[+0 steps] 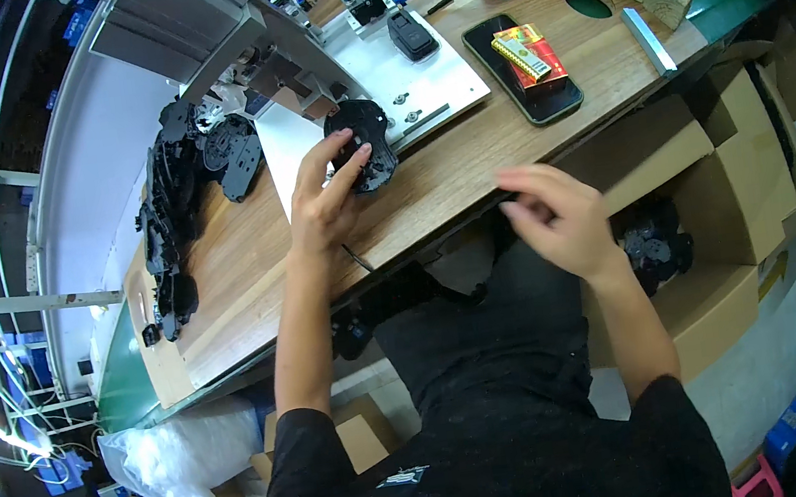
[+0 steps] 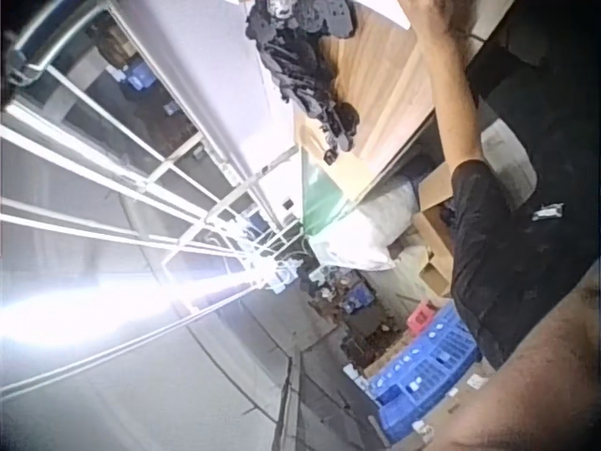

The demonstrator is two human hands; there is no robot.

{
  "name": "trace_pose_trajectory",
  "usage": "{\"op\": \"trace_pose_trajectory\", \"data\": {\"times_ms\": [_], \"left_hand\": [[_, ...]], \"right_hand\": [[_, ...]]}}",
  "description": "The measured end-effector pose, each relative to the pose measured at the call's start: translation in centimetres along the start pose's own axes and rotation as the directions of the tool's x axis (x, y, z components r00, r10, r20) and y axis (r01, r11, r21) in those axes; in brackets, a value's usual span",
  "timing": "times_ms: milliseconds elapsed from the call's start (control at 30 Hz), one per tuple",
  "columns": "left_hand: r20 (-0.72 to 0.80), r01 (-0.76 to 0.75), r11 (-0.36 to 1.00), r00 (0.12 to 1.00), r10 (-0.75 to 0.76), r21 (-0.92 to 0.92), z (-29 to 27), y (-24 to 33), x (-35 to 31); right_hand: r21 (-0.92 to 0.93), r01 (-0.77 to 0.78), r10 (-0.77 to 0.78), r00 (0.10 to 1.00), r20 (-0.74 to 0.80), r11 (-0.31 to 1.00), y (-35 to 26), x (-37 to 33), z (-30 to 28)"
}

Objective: Operating a pneumatic press machine to process or assemble plastic components for computer mice.

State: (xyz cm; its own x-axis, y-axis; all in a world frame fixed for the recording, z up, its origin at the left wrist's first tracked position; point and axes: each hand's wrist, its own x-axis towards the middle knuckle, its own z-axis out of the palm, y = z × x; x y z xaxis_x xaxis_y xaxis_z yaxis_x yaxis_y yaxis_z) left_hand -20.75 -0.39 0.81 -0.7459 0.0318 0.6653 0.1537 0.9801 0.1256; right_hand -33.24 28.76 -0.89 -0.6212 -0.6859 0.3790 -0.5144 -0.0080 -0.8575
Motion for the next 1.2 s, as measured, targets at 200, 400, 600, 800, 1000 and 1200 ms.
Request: {"op": "trace_pose_trajectory", "data": {"times_ms": [200, 400, 600, 800, 1000, 1200], "left_hand": [[-0.014, 0.022, 1.000, 1.000, -0.022, 0.018, 0.1, 0.0, -0.6], [0.064, -0.139, 0.989, 0.988, 0.142, -0.048, -1.9, -0.5, -0.4], [-0.196, 0.338, 0.893, 0.937, -0.289, 0.298, -6.1, -10.8, -5.8], [-0.267, 0.746, 0.455, 0.623, -0.735, 0.486, -5.9, -13.9, -10.1], [-0.280, 0.670, 0.741, 0.705, -0.651, -0.037, -8.4, -11.5, -9.8], [0.137, 0.434, 0.901, 0.892, -0.431, 0.005, -10.1, -2.6, -8.6]], "right_hand": [[-0.303, 0.461, -0.423, 0.887, 0.186, 0.834, -3.1, 8.5, 6.7], [-0.491, 0.404, -0.308, 0.913, 0.267, 0.772, -2.2, 9.2, 8.4], [-0.507, 0.407, -0.306, 0.912, 0.273, 0.760, -2.7, 9.6, 8.7], [-0.504, 0.397, -0.292, 0.915, 0.277, 0.767, -2.9, 9.6, 8.5], [-0.512, 0.361, -0.231, 0.925, 0.300, 0.780, -3.2, 9.6, 8.3], [-0.488, 0.387, -0.289, 0.920, 0.266, 0.782, -2.4, 9.7, 8.3]]}}
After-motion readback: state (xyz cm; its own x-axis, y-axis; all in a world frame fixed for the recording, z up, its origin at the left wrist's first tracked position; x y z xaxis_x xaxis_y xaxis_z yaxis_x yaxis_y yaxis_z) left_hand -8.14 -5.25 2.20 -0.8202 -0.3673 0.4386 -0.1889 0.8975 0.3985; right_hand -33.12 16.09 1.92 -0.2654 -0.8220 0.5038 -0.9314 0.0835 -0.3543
